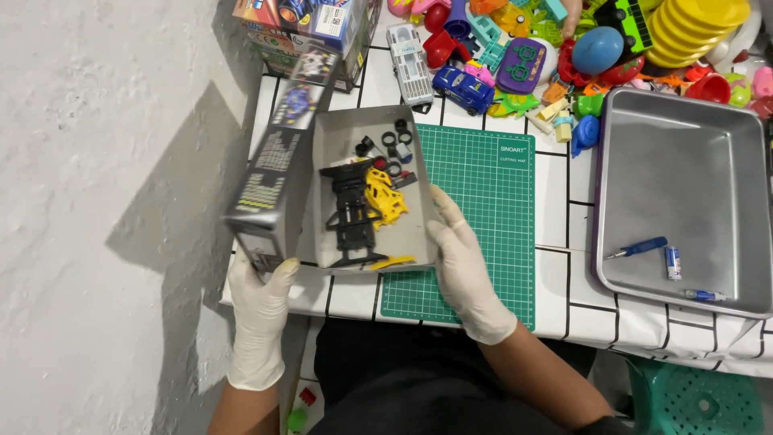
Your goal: Assembling a toy car model kit by fitting various plastic components like gears and covers onto a chassis.
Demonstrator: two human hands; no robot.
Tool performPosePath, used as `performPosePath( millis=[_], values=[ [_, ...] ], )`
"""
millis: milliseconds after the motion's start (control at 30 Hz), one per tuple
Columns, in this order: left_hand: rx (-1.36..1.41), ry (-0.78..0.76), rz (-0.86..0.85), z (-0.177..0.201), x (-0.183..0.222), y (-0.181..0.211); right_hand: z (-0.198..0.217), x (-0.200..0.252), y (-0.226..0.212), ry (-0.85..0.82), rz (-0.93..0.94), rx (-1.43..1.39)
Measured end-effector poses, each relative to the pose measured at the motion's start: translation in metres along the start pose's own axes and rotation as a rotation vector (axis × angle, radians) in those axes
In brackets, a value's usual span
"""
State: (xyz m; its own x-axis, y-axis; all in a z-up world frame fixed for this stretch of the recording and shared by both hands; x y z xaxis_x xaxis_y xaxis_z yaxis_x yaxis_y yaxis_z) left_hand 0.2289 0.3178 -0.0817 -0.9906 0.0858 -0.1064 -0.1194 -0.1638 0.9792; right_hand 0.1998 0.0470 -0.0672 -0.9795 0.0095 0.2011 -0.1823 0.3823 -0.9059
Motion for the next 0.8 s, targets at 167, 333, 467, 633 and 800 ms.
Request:
performPosePath(
  millis=[167,333,467,633,800],
  values=[
    [0.05,0.108,0.076,-0.011,0.019,0.023,0.066,0.026,-0.029,0.198,0.034,-0.089],
    [0.079,0.178,0.469,-0.019,0.031,0.025,0.142,0.07,-0.084,0.504,0.195,0.192],
    [0.138,0.093,0.788,-0.025,0.038,0.035,0.198,0.1,-0.128,0.669,0.4,0.136],
    [0.167,-0.142,0.845,-0.017,0.036,-0.025,0.289,0.124,-0.152,0.743,0.53,0.569],
    [0.099,-0.235,0.959,-0.021,0.035,-0.016,0.308,0.117,-0.161,0.829,0.504,0.665]
  ],
)
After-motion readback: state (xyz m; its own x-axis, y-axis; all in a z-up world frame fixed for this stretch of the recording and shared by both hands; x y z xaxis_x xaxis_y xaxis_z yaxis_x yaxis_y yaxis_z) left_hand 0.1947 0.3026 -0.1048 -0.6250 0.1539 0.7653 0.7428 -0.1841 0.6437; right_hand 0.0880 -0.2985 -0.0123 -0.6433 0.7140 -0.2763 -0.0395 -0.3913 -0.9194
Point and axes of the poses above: each hand's wrist, its own x-axis away from the middle knuckle, its own z-axis out of the back of the hand, y = z × x, the point moved 6 cm from there along -x, towards the middle knuckle, and after that the axes turned 10 degrees about -y, right-handed, at the moved point
